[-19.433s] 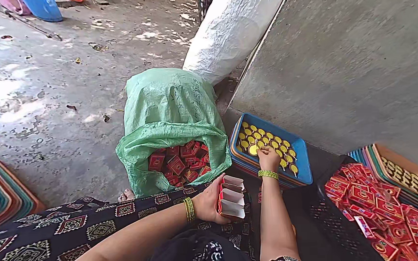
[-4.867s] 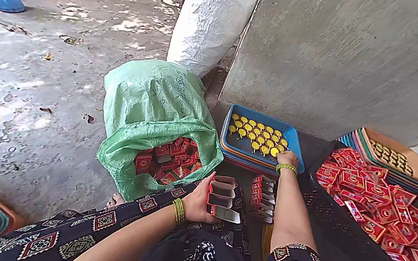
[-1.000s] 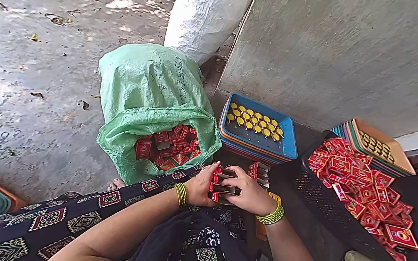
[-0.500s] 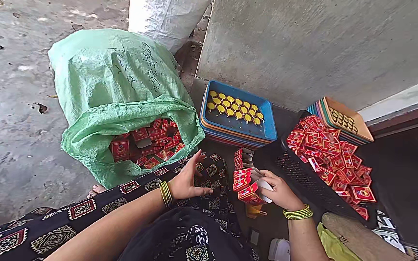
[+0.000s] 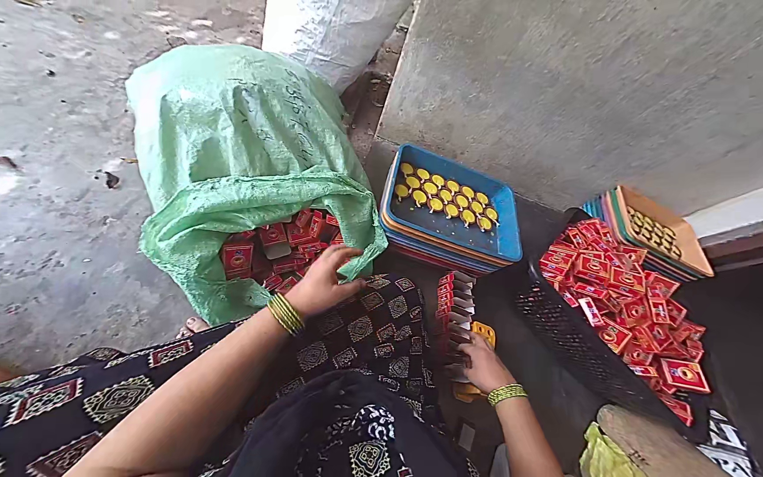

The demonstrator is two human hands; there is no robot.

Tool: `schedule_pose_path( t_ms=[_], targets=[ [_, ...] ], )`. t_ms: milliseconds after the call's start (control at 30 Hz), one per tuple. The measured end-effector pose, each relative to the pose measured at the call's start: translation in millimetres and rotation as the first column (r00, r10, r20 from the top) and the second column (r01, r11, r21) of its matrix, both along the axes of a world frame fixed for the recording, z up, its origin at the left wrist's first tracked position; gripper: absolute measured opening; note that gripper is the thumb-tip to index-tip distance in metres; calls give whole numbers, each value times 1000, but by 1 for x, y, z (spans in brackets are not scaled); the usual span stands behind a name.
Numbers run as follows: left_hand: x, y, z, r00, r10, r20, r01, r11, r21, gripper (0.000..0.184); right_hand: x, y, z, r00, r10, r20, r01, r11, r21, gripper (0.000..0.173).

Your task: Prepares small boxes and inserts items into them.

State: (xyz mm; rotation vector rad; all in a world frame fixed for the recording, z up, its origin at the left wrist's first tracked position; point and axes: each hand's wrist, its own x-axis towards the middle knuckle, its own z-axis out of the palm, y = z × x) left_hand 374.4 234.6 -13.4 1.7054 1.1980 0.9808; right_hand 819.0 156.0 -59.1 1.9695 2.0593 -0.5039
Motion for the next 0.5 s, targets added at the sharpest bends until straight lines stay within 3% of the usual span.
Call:
schedule_pose_path(
  t_ms=[133,233,300,367,500],
  targets=[
    [-66,27,15,945,324,-44,-327,932,-155,65,-43,35,70,987,127,-99,-114,985,130,46],
    [-110,20,24,858,511,-46,-498,808,-316,67,-107,77,105,910,378,-172,-297,881,369,35],
    [-132,8,25,831,553,-59,-528,753,-393,68,-165,108,112,837,522,-163,-416,802,429,33],
    [-152,0,17,831,548,-93,-528,726,-440,68,-231,139,107,785,600,-154,-524,776,351,34],
    [-172,-4,3,831,539,-136,-527,685,-503,60,-352,203,64,814,580,-31,-580,809,-96,52]
  ],
)
